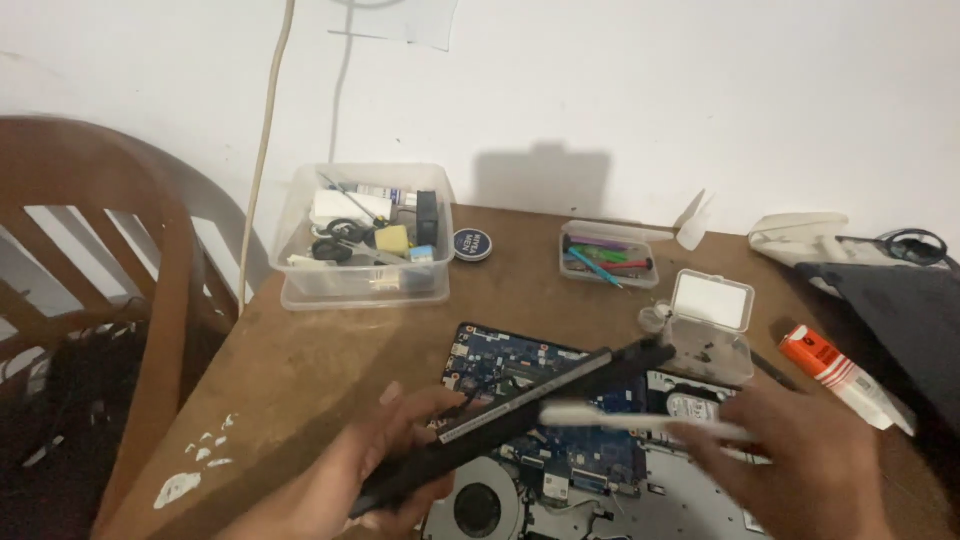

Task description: Cleaning a laptop battery with a brush and reassembling the laptop components on a workbench.

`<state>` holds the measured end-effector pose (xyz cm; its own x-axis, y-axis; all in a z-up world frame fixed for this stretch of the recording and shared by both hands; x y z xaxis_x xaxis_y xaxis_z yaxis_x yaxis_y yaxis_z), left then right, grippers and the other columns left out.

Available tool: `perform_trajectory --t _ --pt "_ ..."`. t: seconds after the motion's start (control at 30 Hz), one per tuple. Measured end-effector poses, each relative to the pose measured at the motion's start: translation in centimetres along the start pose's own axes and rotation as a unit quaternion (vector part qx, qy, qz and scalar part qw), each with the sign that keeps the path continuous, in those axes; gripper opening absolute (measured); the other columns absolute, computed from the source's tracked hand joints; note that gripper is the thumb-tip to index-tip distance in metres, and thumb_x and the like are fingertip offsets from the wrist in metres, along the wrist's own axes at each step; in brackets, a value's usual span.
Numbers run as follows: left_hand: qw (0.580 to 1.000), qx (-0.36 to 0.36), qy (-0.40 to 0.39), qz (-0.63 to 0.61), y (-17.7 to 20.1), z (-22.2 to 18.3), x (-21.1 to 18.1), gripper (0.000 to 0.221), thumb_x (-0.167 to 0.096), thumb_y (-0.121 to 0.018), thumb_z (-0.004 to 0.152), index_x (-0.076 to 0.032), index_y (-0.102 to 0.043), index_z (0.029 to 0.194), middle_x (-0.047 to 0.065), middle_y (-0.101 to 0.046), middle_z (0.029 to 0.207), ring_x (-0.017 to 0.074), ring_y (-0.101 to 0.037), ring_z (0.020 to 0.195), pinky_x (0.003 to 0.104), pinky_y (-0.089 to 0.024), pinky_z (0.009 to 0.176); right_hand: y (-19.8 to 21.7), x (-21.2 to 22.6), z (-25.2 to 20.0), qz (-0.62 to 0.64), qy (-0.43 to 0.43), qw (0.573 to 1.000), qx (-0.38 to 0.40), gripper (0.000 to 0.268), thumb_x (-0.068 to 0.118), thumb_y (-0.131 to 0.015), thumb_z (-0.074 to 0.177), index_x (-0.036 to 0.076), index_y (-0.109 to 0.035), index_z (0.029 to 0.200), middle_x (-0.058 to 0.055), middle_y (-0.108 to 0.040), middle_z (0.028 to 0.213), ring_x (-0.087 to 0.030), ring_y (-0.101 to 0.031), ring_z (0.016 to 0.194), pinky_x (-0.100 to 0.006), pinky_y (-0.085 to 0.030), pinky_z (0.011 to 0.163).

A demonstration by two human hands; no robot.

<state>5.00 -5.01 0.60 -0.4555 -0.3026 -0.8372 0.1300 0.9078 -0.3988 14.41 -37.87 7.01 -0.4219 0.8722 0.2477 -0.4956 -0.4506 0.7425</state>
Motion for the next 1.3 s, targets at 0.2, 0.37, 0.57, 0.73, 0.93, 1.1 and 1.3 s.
perform_trajectory --t 0.2,0.37,0.57,0.73,0.93,1.1,1.3 --pt "0.999 0.011 0.010 0.032 -0.2 -0.2 0.3 0.087 -0.068 -0.022 0.087 -0.017 -0.069 0.140 0.010 -0.046 0.057 0.0084 -0.027 0.035 0.022 -0.017 0.034 2.7 -2.0 1.8 -0.127 -0.148 0.979 0.066 0.024 0.050 -0.073 0.090 0.027 -0.080 0.092 -0.007 -0.069 0.064 -0.023 -0.064 0.062 -0.036 -0.048 0.067" --pt "0.999 -0.030 0.030 -0.023 1.5 0.7 1.6 0.096 -0.076 -0.022 0.083 -0.012 -0.071 0.135 0.013 -0.048 0.056 0.0126 -0.030 0.032 0.023 -0.017 0.031 3.5 -5.7 1.0 0.062 -0.179 0.982 -0.027 0.037 0.025 -0.075 0.104 0.000 -0.066 0.078 -0.012 -0.050 0.053 -0.019 -0.038 0.052 -0.036 -0.027 0.050" --pt "0.986 -0.113 0.057 0.105 0.1 -1.9 -1.0 0.073 -0.045 -0.031 0.092 -0.022 -0.084 0.136 0.015 -0.062 0.085 0.0204 -0.045 0.068 0.029 -0.032 0.061 -0.7 -1.9 0.4 -0.073 -0.163 0.979 0.102 0.024 0.054 -0.086 0.069 0.031 -0.082 0.075 0.005 -0.072 0.055 -0.006 -0.065 0.057 -0.025 -0.048 0.066" --pt "0.948 -0.148 -0.068 0.272 2.3 -0.5 -1.5 0.055 -0.011 -0.069 0.086 -0.032 -0.080 0.136 -0.003 -0.063 0.097 0.0081 -0.056 0.087 0.024 -0.037 0.079 3.8 -5.2 1.4 0.079 -0.227 0.970 -0.027 0.040 0.030 -0.073 0.111 0.007 -0.059 0.082 -0.008 -0.049 0.062 -0.017 -0.042 0.059 -0.034 -0.031 0.058" --pt "0.842 -0.133 -0.197 0.484 0.6 -0.7 -3.6 0.057 -0.024 -0.075 0.080 -0.034 -0.064 0.135 -0.001 -0.074 0.073 0.0136 -0.066 0.059 0.029 -0.054 0.057 1.3 2.3 0.5 0.110 -0.088 0.989 0.045 0.012 0.020 -0.077 0.080 0.010 -0.072 0.078 -0.002 -0.063 0.069 -0.009 -0.051 0.064 -0.027 -0.042 0.061" --pt "0.796 -0.097 -0.144 0.580 -0.4 0.0 -2.0 0.074 -0.034 -0.072 0.080 -0.041 -0.041 0.147 0.000 -0.084 0.101 0.0286 -0.080 0.099 0.042 -0.059 0.074 -2.3 10.2 -1.7 -0.202 -0.198 0.865 0.415 0.041 0.083 -0.076 0.073 0.043 -0.074 0.067 0.020 -0.072 0.063 0.002 -0.070 0.066 -0.019 -0.051 0.067" --pt "0.829 -0.140 -0.119 0.528 1.9 0.0 -1.0 0.061 -0.036 -0.076 0.083 -0.033 -0.050 0.138 -0.009 -0.068 0.133 0.0231 -0.077 0.107 0.040 -0.058 0.083 -0.5 5.5 1.2 -0.181 -0.086 0.955 0.219 0.059 0.082 -0.076 0.068 0.027 -0.060 0.053 0.007 -0.059 0.049 -0.008 -0.058 0.055 -0.032 -0.041 0.058"
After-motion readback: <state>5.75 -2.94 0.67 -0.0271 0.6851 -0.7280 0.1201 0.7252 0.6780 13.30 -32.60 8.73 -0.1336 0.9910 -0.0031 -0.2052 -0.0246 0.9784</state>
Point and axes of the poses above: each hand's wrist, its own z-axis towards the middle knuckle, its own y-axis out of the back of the hand, x = y × z, the point moved 10 cm from there along z, towards the middle knuckle
